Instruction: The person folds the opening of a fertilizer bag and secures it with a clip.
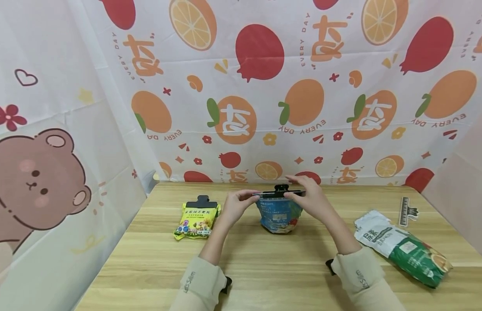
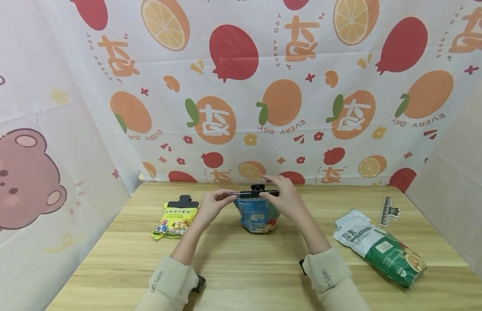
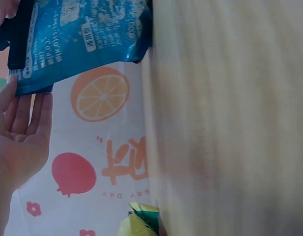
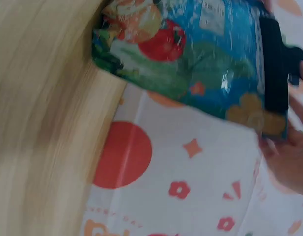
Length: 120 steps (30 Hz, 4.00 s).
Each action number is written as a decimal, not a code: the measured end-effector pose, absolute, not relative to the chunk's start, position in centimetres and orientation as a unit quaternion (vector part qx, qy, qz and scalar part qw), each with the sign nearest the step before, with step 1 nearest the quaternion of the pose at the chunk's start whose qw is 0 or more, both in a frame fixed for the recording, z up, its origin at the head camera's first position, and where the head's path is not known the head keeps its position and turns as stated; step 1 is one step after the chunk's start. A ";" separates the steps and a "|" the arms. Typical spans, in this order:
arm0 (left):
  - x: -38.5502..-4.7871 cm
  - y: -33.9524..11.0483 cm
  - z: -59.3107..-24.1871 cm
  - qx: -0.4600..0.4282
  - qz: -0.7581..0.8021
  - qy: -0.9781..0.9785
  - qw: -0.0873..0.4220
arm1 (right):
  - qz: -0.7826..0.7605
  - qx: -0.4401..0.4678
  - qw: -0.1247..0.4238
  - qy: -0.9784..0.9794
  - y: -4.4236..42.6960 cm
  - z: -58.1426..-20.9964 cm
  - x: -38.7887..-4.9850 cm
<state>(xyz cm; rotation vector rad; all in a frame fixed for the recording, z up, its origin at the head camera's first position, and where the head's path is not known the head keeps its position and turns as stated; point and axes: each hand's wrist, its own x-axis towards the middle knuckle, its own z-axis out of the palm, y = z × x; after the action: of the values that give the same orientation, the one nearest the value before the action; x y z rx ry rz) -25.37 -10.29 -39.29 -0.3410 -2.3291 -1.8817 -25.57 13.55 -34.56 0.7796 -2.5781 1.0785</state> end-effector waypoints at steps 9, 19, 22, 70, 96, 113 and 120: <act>-25.3 -9.8 -40.2 -0.117 -0.661 -0.738 0.063 | 0.495 0.191 -0.039 -0.847 17.0 -36.8 -25.9; -25.5 -7.8 -40.8 -0.061 -0.628 -0.776 0.006 | 0.598 0.155 -0.066 -0.784 16.8 -38.2 -26.4; -25.6 -7.4 -41.5 -0.052 -0.586 -0.806 -0.073 | 0.623 0.141 -0.073 -0.766 16.7 -38.4 -26.5; -24.9 -7.7 -40.2 -0.049 -0.517 -0.823 -0.228 | 0.578 0.063 -0.096 -0.808 14.8 -38.9 -27.1; -25.4 -8.4 -41.3 -0.090 -0.507 -0.834 -0.199 | 0.564 0.051 -0.123 -0.815 14.0 -39.7 -27.1; -24.3 -9.3 -40.6 -0.099 -0.512 -0.824 -0.220 | 0.569 0.051 -0.145 -0.808 13.4 -41.2 -27.3; -24.1 -9.7 -40.7 -0.072 -0.500 -0.829 -0.241 | 0.532 0.056 -0.167 -0.828 13.1 -41.8 -27.1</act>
<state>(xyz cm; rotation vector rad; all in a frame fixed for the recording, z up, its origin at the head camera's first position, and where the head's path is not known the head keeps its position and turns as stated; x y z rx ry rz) -24.08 -9.75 -40.72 -0.2687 -3.0986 -1.8685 -27.12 13.14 -41.77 0.1961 -2.9220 1.8756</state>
